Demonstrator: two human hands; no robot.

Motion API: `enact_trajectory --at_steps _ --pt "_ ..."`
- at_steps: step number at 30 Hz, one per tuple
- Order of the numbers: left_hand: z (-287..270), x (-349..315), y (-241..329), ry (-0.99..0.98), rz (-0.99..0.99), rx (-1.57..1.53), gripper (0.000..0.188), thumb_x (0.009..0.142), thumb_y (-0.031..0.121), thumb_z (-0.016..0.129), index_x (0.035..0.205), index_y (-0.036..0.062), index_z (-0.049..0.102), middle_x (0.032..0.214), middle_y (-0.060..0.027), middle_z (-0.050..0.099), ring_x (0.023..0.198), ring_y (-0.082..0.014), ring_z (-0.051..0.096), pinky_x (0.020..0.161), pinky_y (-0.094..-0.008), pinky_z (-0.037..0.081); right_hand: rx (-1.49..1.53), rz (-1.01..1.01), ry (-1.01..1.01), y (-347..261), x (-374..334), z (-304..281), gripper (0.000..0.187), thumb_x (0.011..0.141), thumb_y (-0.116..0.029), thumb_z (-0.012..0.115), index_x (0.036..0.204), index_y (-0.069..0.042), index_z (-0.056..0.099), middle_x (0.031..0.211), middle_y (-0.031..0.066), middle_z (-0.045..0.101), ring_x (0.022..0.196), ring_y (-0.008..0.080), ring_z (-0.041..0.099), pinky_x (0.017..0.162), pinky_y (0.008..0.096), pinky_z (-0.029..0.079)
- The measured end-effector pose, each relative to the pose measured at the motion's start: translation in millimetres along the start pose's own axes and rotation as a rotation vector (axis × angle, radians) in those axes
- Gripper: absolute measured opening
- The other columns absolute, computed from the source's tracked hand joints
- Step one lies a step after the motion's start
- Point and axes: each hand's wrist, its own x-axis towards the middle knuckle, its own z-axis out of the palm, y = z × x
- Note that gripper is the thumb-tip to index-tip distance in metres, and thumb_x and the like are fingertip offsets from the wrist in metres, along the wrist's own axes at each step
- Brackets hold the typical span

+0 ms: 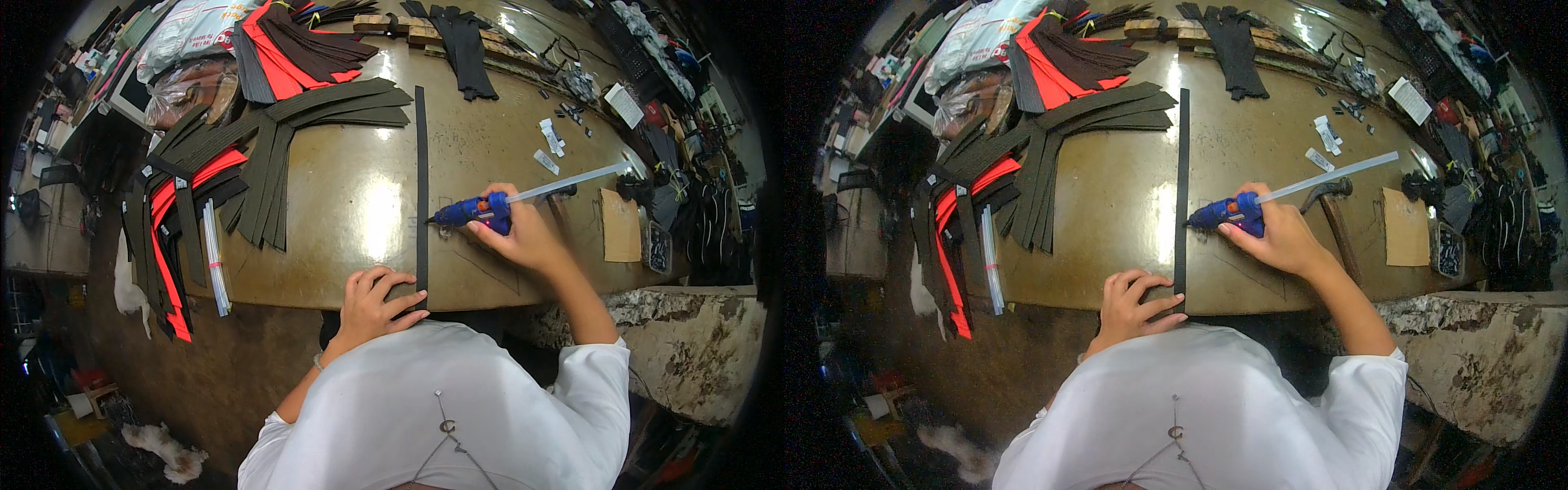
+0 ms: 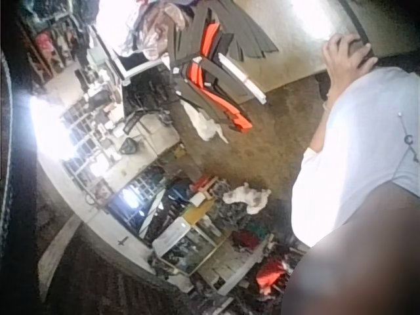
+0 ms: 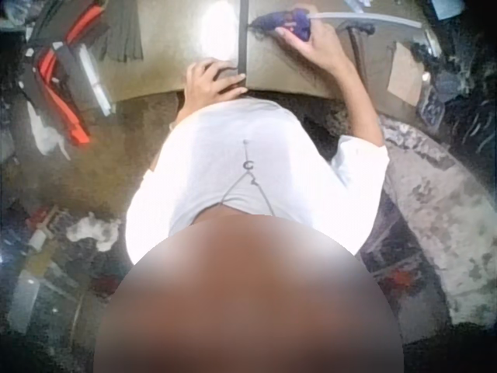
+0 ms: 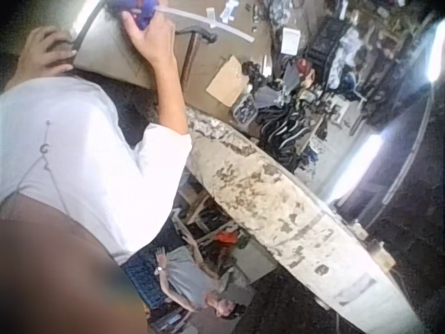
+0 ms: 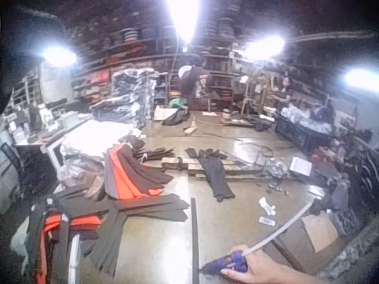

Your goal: The person assembles a strap by applying hot glue to black fabric strips and attaching small white labels. They repeatedly pick up strips, apply glue, press the label, and place the finished piece aside.

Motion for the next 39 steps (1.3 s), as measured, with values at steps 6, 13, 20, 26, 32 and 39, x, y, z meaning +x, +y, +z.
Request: enact_trajectory --at_steps 6,13,20,26,32,39 --pt "-0.7 0.4 0.5 -0.006 0.007 0.003 0.028 0.067 0.036 0.084 0.092 0.0262 0.075 0.110 0.0068 0.063 0.106 -0.0203 0.054 0.087 -0.0401 0.038 -0.034 -0.069 0.008 13.6 3.8 7.2 0.049 0.086 -0.031 0.074 0.119 -0.005 0.048 0.087 0.0202 0.070 0.078 0.0397 0.069 0.067 0.0423 0.054" --pt "-1.5 -0.4 1.4 -0.004 -0.004 -0.020 0.027 0.068 0.034 0.084 0.092 0.0244 0.076 0.110 0.0057 0.063 0.106 -0.0207 0.054 0.088 -0.0400 0.038 -0.103 -0.096 0.019 16.7 31.5 -2.9 0.049 0.086 -0.030 0.072 0.120 -0.005 0.047 0.090 0.0202 0.070 0.079 0.0410 0.068 0.067 0.0440 0.055" --pt "-4.3 3.3 3.2 0.001 0.004 -0.035 0.028 0.068 0.033 0.084 0.093 0.0235 0.076 0.110 0.0057 0.063 0.106 -0.0210 0.053 0.089 -0.0399 0.038 -0.561 -0.629 0.147 3.7 16.6 -6.1 0.036 0.092 -0.014 0.058 0.128 -0.011 0.055 0.099 0.0145 0.066 0.080 0.0272 0.069 0.063 0.0388 0.055" --pt "-22.1 9.7 11.4 -0.078 -0.100 -0.157 0.037 0.071 0.029 0.083 0.105 0.0164 0.073 0.112 -0.0016 0.063 0.109 -0.0248 0.055 0.095 -0.0410 0.040 -0.318 0.318 1.026 113.5 -57.8 -96.7 0.045 0.099 -0.037 0.056 0.123 0.001 0.052 0.115 0.0204 0.062 0.106 0.0329 0.060 0.093 0.0418 0.045" --pt "-74.4 70.6 -83.9 0.313 -0.343 -0.106 0.022 0.090 0.016 0.068 0.105 0.0010 0.069 0.098 -0.0153 0.068 0.088 -0.0259 0.066 0.078 -0.0341 0.051 -0.488 0.930 1.082 230.4 -158.2 -134.3 0.072 0.097 -0.064 0.037 0.112 0.006 0.051 0.105 0.0332 0.063 0.097 0.0499 0.061 0.079 0.0558 0.047" --pt "-87.3 138.6 -218.4 0.220 -0.627 0.547 0.047 0.084 0.032 0.071 0.114 -0.0033 0.066 0.108 -0.0246 0.065 0.104 -0.0393 0.062 0.090 -0.0460 0.050 -0.446 1.276 0.572 84.0 -187.4 -114.2 0.074 0.094 -0.065 0.046 0.091 0.007 0.065 0.080 0.0218 0.067 0.076 0.0359 0.066 0.068 0.0436 0.051"
